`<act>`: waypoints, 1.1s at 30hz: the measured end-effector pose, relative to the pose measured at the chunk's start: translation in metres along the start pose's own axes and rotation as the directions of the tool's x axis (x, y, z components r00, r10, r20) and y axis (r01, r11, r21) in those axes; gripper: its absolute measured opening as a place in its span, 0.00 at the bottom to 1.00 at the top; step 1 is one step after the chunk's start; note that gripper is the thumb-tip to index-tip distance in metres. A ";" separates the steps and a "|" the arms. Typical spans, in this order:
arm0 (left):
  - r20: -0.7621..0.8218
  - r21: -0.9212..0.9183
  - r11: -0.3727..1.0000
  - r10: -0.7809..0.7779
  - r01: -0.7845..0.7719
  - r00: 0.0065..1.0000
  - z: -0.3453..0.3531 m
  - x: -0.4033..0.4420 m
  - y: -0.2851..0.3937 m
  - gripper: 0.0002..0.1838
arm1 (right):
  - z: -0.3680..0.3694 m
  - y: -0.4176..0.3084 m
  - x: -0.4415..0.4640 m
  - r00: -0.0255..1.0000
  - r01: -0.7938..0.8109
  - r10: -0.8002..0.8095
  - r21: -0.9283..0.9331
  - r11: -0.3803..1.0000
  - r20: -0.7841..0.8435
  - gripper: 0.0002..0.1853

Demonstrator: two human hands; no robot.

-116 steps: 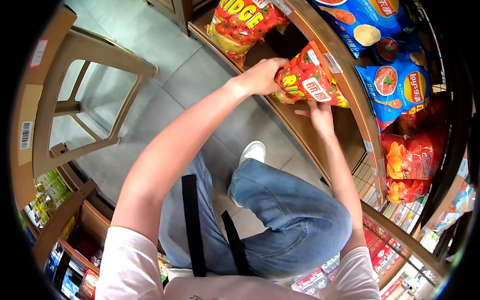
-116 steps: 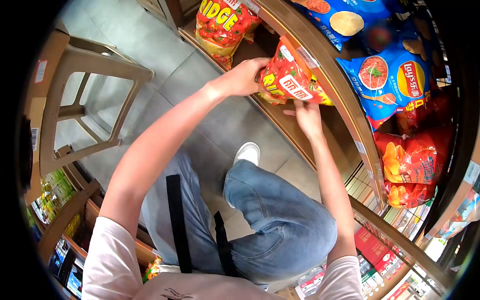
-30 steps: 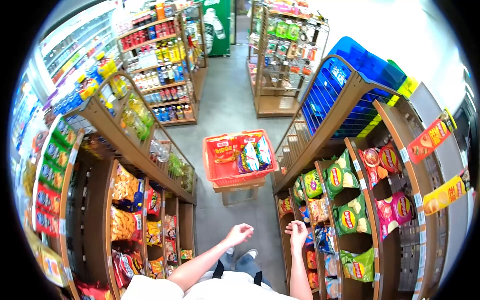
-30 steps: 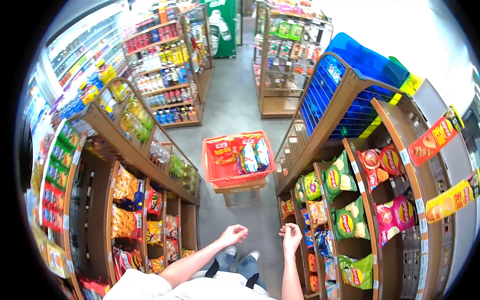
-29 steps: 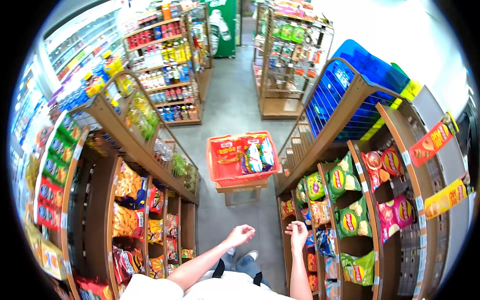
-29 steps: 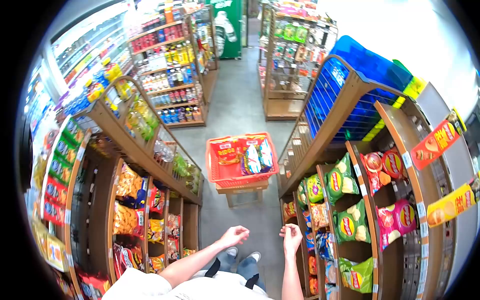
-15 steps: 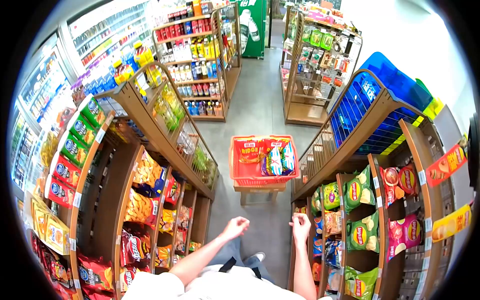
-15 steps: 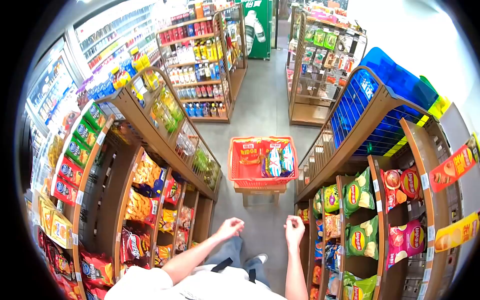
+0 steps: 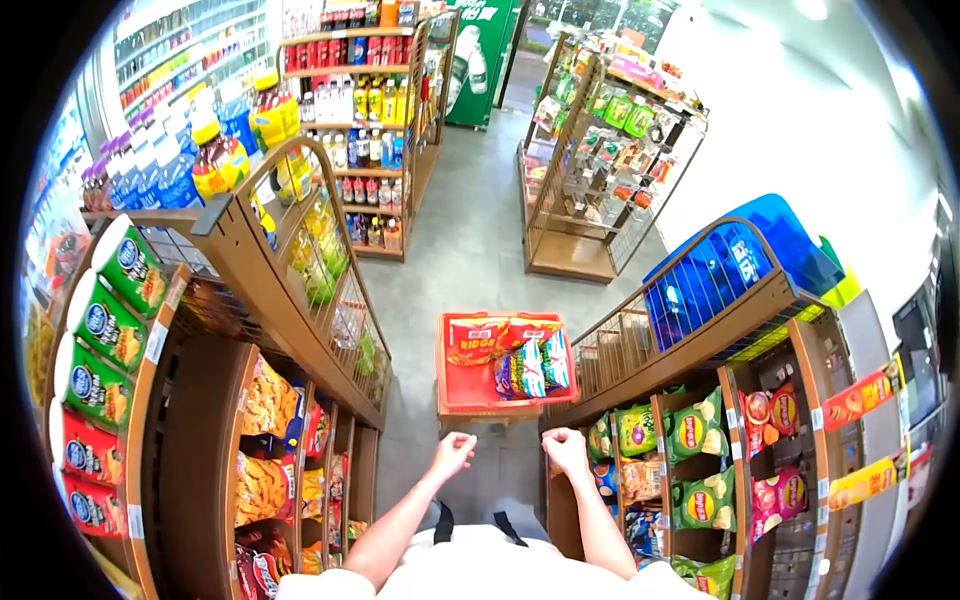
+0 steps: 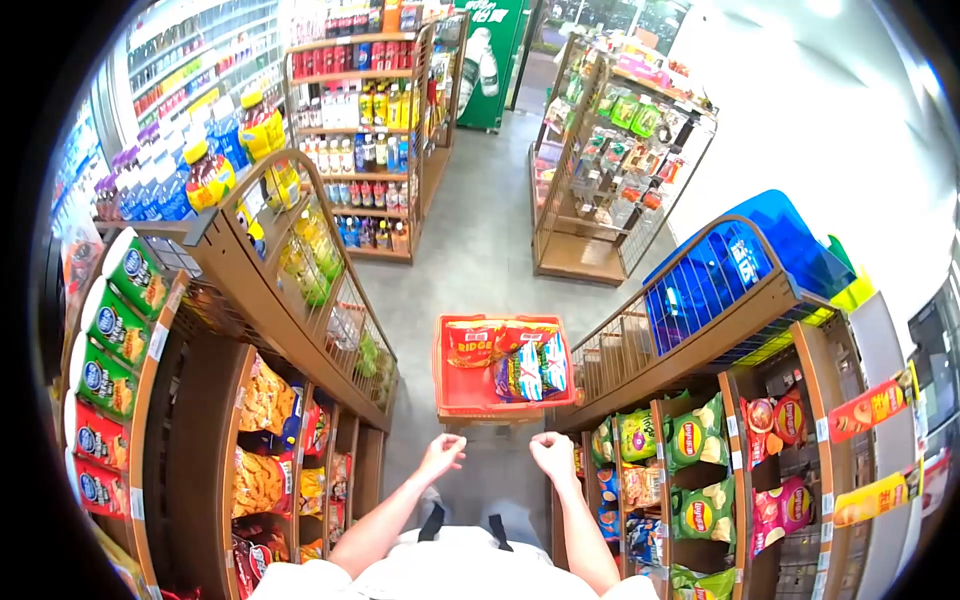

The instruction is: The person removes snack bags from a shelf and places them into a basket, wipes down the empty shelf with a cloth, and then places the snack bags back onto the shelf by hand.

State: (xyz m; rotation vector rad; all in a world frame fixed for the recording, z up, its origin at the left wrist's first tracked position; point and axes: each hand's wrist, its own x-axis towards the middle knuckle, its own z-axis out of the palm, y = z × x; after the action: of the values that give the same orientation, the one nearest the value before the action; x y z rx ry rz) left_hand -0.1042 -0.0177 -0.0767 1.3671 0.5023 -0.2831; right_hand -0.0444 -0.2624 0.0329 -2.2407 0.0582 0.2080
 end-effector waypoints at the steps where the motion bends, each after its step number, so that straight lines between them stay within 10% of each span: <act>1: -0.017 0.013 1.000 0.022 -0.022 1.000 -0.004 0.005 0.002 0.25 | 0.002 -0.011 0.008 1.000 0.000 0.000 0.040 0.999 0.014 0.11; 3: -0.069 0.093 0.995 0.041 -0.035 0.997 -0.015 0.029 0.003 0.31 | 0.004 -0.025 0.030 0.991 -0.111 0.112 -0.023 0.994 0.076 0.12; 11: -0.209 0.516 0.813 0.426 -0.270 0.880 -0.036 0.128 0.108 0.40 | 0.046 -0.068 0.218 0.939 0.282 -0.243 -0.141 0.949 0.242 0.27; 18: -0.292 0.446 0.883 0.301 -0.150 0.908 -0.010 0.194 0.108 0.43 | 0.144 -0.058 0.339 0.695 0.684 -0.374 -0.403 0.608 0.614 0.49; 22: -0.435 0.325 0.945 0.169 -0.020 0.884 -0.003 0.151 0.092 0.36 | 0.172 -0.060 0.343 0.686 0.684 -0.170 -0.546 0.484 0.708 0.48; 33: -0.492 0.158 0.986 0.039 0.045 0.870 -0.050 0.062 0.063 0.20 | 0.160 -0.049 0.334 0.726 0.670 -0.380 -0.464 0.580 0.573 0.28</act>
State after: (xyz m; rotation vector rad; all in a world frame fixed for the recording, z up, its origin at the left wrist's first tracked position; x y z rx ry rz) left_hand -0.0297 0.0496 -0.0591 1.6067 0.9238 0.0339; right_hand 0.2699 -0.0966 -0.0844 -2.7075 -1.1057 0.4114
